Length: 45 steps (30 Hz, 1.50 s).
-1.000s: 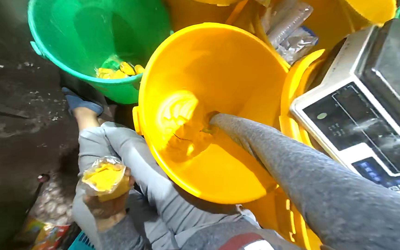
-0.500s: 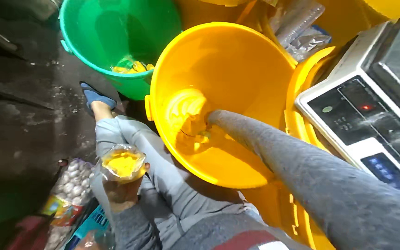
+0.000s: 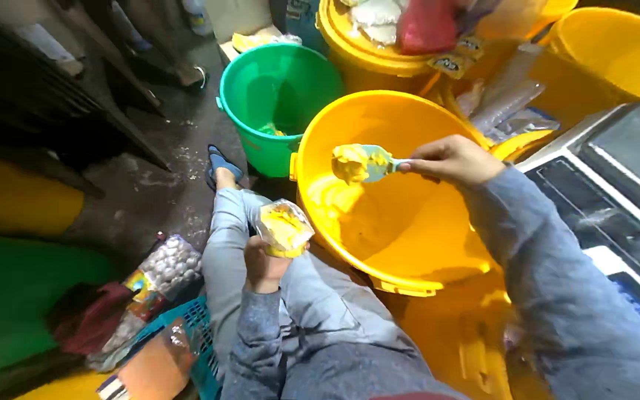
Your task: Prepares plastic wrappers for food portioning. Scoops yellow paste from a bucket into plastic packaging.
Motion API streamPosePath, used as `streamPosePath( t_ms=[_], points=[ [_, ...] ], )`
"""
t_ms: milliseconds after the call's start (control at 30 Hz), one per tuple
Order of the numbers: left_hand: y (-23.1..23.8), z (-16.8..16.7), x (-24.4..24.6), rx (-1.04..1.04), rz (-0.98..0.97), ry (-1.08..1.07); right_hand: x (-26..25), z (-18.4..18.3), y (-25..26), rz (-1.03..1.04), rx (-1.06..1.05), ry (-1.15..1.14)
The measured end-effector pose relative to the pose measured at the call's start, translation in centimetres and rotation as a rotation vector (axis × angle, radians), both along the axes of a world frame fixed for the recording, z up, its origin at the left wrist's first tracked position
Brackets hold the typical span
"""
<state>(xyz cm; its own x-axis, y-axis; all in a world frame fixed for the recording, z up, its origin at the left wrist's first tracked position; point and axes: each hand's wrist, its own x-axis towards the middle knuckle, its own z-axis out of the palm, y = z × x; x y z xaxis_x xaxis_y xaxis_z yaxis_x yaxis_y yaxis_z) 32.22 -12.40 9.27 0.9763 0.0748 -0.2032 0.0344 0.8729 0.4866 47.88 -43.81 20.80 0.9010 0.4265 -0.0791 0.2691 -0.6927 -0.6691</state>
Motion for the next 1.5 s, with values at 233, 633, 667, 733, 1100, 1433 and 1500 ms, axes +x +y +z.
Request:
streamPosePath(
  t_ms=[233, 633, 667, 733, 1100, 1433, 1500],
  points=[
    [-1.9, -0.5, -0.9, 0.035, -0.125, -0.157, -9.5, 0.3, 0.0, -0.047, 0.498, 0.107],
    [-4.3, 1.3, 0.0, 0.754, 0.159, -0.302, -15.0, -1.6, 5.3, -0.116, -0.061, -0.502],
    [-4.6, 1.3, 0.1, 0.807, 0.197, -0.284, -15.6, -2.0, 5.9, -0.139, -0.073, -0.521],
    [-4.8, 1.3, 0.4, 0.913, 0.266, -0.268, -16.6, -3.2, 7.2, -0.191, -0.078, -0.551],
    [-4.5, 2.2, 0.5, 1.082, 0.307, -0.241, -18.2, -4.2, 4.3, -0.083, -0.057, -0.562],
    [-1.6, 3.7, 0.4, 1.164, 0.065, -0.226, -12.7, 1.9, 1.8, 0.169, -0.211, -1.086],
    [-1.7, 3.5, 0.4, 1.100, 0.052, -0.218, -11.9, 1.5, 2.4, 0.262, -0.257, -1.073]
  ],
)
